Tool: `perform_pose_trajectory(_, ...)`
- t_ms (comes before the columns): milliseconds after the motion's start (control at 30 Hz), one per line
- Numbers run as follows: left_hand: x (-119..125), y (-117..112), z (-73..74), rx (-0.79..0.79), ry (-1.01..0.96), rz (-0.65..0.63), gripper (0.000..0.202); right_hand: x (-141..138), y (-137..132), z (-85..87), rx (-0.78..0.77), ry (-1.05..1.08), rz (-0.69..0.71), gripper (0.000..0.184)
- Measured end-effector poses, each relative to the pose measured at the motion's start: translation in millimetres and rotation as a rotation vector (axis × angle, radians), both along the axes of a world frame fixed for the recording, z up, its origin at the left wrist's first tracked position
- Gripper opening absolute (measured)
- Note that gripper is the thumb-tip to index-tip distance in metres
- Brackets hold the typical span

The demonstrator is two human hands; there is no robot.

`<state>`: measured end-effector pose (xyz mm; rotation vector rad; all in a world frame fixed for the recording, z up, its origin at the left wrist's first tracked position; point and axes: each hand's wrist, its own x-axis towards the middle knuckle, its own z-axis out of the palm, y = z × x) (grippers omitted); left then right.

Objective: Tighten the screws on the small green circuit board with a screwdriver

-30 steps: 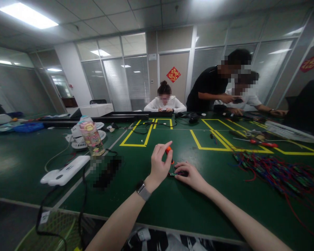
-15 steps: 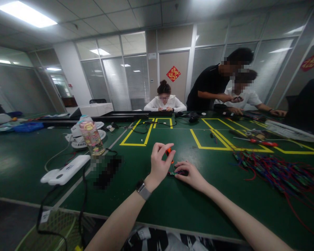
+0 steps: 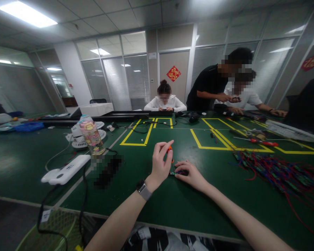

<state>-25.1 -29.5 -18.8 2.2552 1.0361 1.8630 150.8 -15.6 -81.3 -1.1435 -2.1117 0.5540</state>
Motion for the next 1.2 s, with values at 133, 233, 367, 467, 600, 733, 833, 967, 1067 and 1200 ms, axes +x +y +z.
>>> perform_pose_trajectory(133,-0.4,1.3,0.4,0.0,-0.005,-0.007,0.035,0.0,-0.2,0.4,-0.004,0.0,0.002,0.008)
perform_pose_trajectory(233,-1.4,2.1,1.2,0.025,-0.008,0.047,0.026,0.2,0.2,-0.1,-0.009,-0.005,0.001,0.008)
perform_pose_trajectory(367,-1.2,0.0,1.8,0.024,0.011,0.016,0.029,0.6,0.8,-0.8,-0.017,0.003,0.005,0.009)
perform_pose_trajectory(467,-0.4,-1.1,2.2,-0.007,0.024,-0.03,0.037,0.8,0.8,-0.8,-0.021,0.009,0.006,0.009)
perform_pose_trajectory(600,-1.7,1.1,3.0,0.013,0.016,0.036,0.028,0.6,0.0,-0.1,-0.016,0.015,0.007,0.008)
perform_pose_trajectory(733,-3.5,1.1,3.9,0.037,-0.001,0.072,0.02,0.1,-0.9,1.0,-0.012,0.016,0.006,0.008)
perform_pose_trajectory(833,-3.1,-0.7,4.7,0.006,0.007,0.009,0.029,0.0,-0.7,1.0,-0.019,0.014,0.007,0.009)
perform_pose_trajectory(967,-2.6,0.2,4.3,0.018,-0.004,0.004,0.028,0.5,0.1,0.3,-0.023,0.009,0.008,0.009)
perform_pose_trajectory(1067,-3.1,1.1,3.0,0.042,-0.022,0.048,0.02,0.9,0.1,0.4,-0.028,0.002,0.011,0.01)
perform_pose_trajectory(1200,-1.9,-1.7,2.9,0.01,-0.001,0.001,0.028,0.9,-0.5,1.0,-0.03,0.01,0.011,0.01)
